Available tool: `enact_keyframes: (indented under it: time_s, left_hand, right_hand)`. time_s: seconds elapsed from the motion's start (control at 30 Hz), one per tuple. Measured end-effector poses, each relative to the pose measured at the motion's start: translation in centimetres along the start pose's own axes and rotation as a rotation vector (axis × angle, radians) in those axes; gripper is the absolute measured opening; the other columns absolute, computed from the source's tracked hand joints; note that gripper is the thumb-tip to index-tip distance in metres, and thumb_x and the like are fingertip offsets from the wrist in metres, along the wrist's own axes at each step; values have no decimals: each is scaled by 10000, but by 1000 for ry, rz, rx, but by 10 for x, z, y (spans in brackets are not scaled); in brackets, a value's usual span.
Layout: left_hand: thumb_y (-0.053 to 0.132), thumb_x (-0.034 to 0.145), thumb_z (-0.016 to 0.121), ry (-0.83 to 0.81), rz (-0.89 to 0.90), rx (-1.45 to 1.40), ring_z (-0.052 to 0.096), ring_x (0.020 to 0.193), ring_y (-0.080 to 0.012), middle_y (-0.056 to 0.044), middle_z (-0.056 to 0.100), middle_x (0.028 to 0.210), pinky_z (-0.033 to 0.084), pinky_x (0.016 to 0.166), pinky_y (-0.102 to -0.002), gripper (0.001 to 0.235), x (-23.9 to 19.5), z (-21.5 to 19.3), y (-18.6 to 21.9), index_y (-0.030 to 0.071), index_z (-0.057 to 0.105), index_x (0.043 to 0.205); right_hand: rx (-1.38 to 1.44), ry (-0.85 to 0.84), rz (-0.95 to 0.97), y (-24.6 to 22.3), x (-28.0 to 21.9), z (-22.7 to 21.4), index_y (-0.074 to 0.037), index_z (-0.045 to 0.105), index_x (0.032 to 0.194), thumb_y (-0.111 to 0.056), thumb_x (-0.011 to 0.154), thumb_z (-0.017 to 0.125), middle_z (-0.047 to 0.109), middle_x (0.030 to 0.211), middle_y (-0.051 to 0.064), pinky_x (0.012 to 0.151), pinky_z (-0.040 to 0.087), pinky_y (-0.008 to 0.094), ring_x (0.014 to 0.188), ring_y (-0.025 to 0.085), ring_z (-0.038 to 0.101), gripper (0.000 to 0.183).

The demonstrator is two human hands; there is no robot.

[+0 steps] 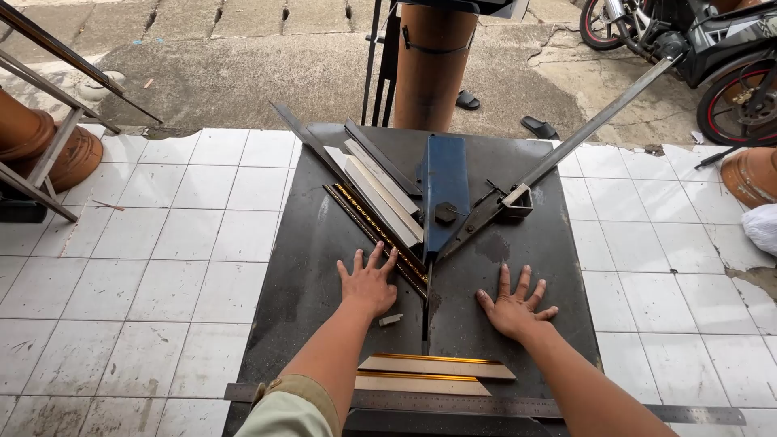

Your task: Measuring and cutting decorative frame molding pieces using a miter cutter to prepare for frame assembly.

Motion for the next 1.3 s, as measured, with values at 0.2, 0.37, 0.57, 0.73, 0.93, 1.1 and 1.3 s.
enact_keyframes:
  time_s: [0.2,0.37,0.57,0.73,0.93,1.1,1.3]
  left_hand:
    - [462,1150,432,-120,-1,-48,-85,1766,-388,96,-173,1920,48,1358,-767,847,-57,-11,6,447,-92,1816]
    - [431,1137,417,-105,20,-53,-65,1765,-391,85,-143,1923,37,1361,-761,839,-80,3,4,438,-74,1818]
    - [442,1121,587,276,233,203,398,1527,-359,-39,381,1714,295,1231,-710,819,-63,63,-17,350,161,1815]
    - [446,1005,821,475,345,310,444,1328,-390,-90,477,1473,368,1065,-562,562,-48,95,-30,273,559,1472]
    - [67,1085,680,591,589,60,708,889,-349,-74,675,1042,501,1101,-571,153,-93,51,-25,167,611,1179]
    - [238,1135,687,667,584,-15,651,780,-315,-50,670,1033,517,714,-459,127,-134,31,-10,192,570,1148]
    - [247,1143,669,893,635,77,629,819,-301,-56,667,1055,488,716,-451,122,-188,-1,9,194,559,1137]
  right_hand:
    - [88,-147,87,-9,-69,-18,-500,-282,1754,-902,983,276,-478,1846,-23,1264,-123,812,1698,425,-390,1033]
    - [102,-161,93,1,-91,-6,-507,-284,1753,-893,991,318,-486,1844,-30,1263,-124,810,1698,412,-400,1045]
    - [127,-111,65,12,-117,-1,-514,-136,1778,-867,980,467,-359,1883,-36,1283,-28,796,1731,396,-284,1061]
    - [246,140,57,-3,-151,7,-417,543,1628,-500,1050,712,281,1856,-52,1237,369,719,1702,366,227,608]
    - [1225,-202,71,-56,-244,-41,-229,777,1456,-379,1086,656,800,1504,-4,860,463,395,1407,225,696,417]
    - [1553,-346,-133,-67,-257,-26,-146,810,1389,-312,981,819,669,1126,57,777,490,370,991,211,700,440]
    - [1765,-384,-394,-41,-238,-22,-71,792,1152,-161,1067,760,713,1088,95,739,618,363,996,232,661,128]
Point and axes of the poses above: each hand's wrist, its own x-axis towards the middle knuckle, its own z-axis out of the palm, y = z × x, the point moved 3 cm from there along x, towards the middle knuckle
